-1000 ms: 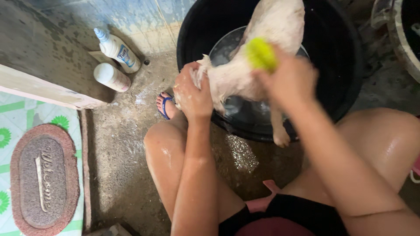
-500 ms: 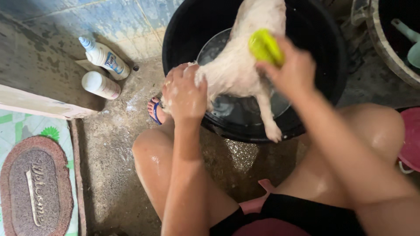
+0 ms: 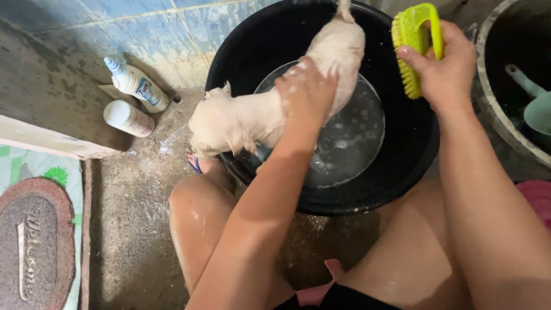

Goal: The person scrubs a dog with a brush while the dog stands in a bucket of water, then pours water over the dog.

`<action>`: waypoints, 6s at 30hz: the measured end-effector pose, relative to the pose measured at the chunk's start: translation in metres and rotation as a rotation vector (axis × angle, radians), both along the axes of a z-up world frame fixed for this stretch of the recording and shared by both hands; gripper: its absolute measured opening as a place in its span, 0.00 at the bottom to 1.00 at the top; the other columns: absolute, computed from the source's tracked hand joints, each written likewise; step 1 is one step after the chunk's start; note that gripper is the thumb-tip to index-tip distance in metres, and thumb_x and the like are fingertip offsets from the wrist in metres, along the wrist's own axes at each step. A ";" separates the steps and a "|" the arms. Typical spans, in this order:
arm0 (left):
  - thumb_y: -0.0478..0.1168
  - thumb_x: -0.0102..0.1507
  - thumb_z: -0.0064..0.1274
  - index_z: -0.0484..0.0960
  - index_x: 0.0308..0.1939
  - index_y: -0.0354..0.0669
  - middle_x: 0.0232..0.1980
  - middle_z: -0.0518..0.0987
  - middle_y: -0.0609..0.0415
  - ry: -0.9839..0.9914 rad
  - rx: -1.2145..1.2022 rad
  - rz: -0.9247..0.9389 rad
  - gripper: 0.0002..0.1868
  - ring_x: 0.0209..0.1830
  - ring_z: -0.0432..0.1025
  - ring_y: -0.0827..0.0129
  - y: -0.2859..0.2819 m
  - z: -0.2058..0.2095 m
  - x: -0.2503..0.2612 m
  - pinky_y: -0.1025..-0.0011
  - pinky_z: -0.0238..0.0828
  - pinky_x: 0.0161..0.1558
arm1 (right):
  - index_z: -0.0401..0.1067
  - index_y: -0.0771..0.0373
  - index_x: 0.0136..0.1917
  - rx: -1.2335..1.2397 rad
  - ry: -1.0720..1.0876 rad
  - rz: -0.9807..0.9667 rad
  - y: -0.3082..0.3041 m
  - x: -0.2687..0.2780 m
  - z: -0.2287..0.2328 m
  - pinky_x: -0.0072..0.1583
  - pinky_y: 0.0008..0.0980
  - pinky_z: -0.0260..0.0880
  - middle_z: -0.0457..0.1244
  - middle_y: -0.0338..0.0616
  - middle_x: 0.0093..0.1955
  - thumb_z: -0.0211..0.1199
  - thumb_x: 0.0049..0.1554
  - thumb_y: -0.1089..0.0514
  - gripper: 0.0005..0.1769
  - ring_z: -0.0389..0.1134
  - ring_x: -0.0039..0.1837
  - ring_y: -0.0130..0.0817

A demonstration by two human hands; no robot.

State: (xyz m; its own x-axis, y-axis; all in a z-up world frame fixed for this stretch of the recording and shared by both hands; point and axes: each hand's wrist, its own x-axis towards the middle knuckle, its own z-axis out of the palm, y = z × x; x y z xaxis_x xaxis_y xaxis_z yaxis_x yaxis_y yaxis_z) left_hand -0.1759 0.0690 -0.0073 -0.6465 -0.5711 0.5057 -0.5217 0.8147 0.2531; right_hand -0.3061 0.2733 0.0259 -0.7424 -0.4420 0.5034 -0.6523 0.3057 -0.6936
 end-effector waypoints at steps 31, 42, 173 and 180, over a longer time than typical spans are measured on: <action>0.68 0.56 0.58 0.63 0.73 0.50 0.59 0.73 0.36 -0.418 -0.120 -0.590 0.48 0.58 0.67 0.49 -0.015 0.049 0.121 0.51 0.55 0.62 | 0.74 0.53 0.66 0.823 0.234 0.089 -0.118 -0.059 0.044 0.56 0.49 0.71 0.70 0.54 0.55 0.78 0.45 0.33 0.42 0.71 0.54 0.54; 0.67 0.56 0.60 0.66 0.66 0.38 0.63 0.72 0.30 -0.617 -0.168 -0.555 0.47 0.60 0.68 0.47 0.001 0.060 0.128 0.53 0.58 0.63 | 0.71 0.46 0.71 0.863 0.041 0.238 -0.086 0.007 0.041 0.56 0.48 0.72 0.71 0.50 0.53 0.73 0.45 0.33 0.43 0.74 0.53 0.50; 0.51 0.63 0.42 0.58 0.73 0.39 0.78 0.57 0.46 -0.499 -0.276 -0.751 0.36 0.81 0.50 0.56 -0.033 -0.050 0.137 0.51 0.36 0.78 | 0.72 0.65 0.65 0.026 0.090 0.707 -0.250 0.168 0.066 0.63 0.37 0.72 0.71 0.48 0.60 0.83 0.51 0.46 0.37 0.73 0.60 0.37; 0.43 0.72 0.37 0.58 0.80 0.43 0.78 0.66 0.43 -0.274 -0.166 -0.838 0.30 0.79 0.56 0.53 -0.037 -0.073 0.159 0.53 0.41 0.79 | 0.74 0.46 0.65 0.695 0.297 0.503 -0.190 0.179 0.067 0.47 0.49 0.71 0.72 0.46 0.46 0.74 0.45 0.32 0.38 0.72 0.47 0.52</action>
